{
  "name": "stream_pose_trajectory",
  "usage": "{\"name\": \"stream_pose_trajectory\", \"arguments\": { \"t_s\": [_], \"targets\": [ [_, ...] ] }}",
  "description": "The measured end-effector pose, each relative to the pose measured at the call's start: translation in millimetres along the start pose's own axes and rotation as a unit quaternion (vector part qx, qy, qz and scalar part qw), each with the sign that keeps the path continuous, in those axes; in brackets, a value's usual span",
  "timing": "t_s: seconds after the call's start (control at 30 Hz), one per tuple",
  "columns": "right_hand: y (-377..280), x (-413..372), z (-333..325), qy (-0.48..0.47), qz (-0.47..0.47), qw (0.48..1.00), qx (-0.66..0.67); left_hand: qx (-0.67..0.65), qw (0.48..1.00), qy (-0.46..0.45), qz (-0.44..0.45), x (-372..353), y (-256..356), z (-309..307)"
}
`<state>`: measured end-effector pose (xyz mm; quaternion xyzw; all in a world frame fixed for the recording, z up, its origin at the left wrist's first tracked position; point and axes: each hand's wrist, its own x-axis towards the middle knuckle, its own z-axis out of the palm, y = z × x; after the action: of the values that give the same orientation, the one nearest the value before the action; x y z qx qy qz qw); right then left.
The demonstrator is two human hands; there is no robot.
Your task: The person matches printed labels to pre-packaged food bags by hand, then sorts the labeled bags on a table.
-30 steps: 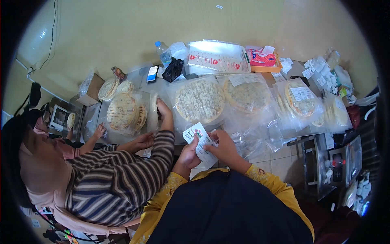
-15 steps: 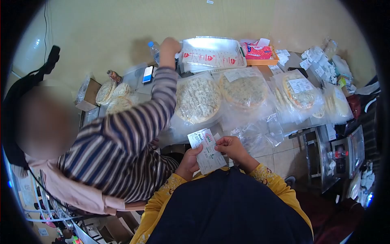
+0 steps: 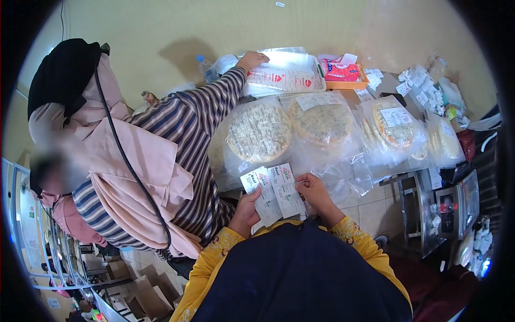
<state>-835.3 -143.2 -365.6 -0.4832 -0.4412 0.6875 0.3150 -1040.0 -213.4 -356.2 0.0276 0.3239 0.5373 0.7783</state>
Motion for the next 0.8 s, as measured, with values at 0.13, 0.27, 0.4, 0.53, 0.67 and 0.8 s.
{"name": "stream_pose_trajectory", "arguments": {
  "t_s": [0.13, 0.27, 0.4, 0.53, 0.67, 0.8],
  "targets": [
    [-9.0, -0.5, 4.0, 0.005, -0.016, 0.999, 0.030, 0.018, 0.998, 0.021, 0.055, -5.7, 5.8, -0.3],
    [-4.6, 14.7, 5.7, 0.002, 0.006, 0.998, 0.069, -0.018, 0.997, 0.011, 0.077, -11.0, 13.6, -3.5],
    [-5.3, 29.2, 14.8, 0.037, -0.014, 0.996, 0.082, 0.013, 0.992, 0.025, 0.123, -19.7, 21.3, 4.1],
    [-13.9, 40.1, 28.5, 0.057, 0.018, 0.987, 0.148, 0.039, 0.989, 0.028, 0.142, -25.3, 22.7, -3.6],
    [-37.5, 38.7, 42.6, 0.043, 0.049, 0.980, 0.189, 0.050, 0.988, 0.008, 0.147, -31.5, 25.3, -1.4],
    [-43.0, 48.4, 51.7, 0.072, 0.026, 0.979, 0.191, 0.066, 0.988, 0.020, 0.138, -42.9, 26.6, 0.3]
  ]
}}
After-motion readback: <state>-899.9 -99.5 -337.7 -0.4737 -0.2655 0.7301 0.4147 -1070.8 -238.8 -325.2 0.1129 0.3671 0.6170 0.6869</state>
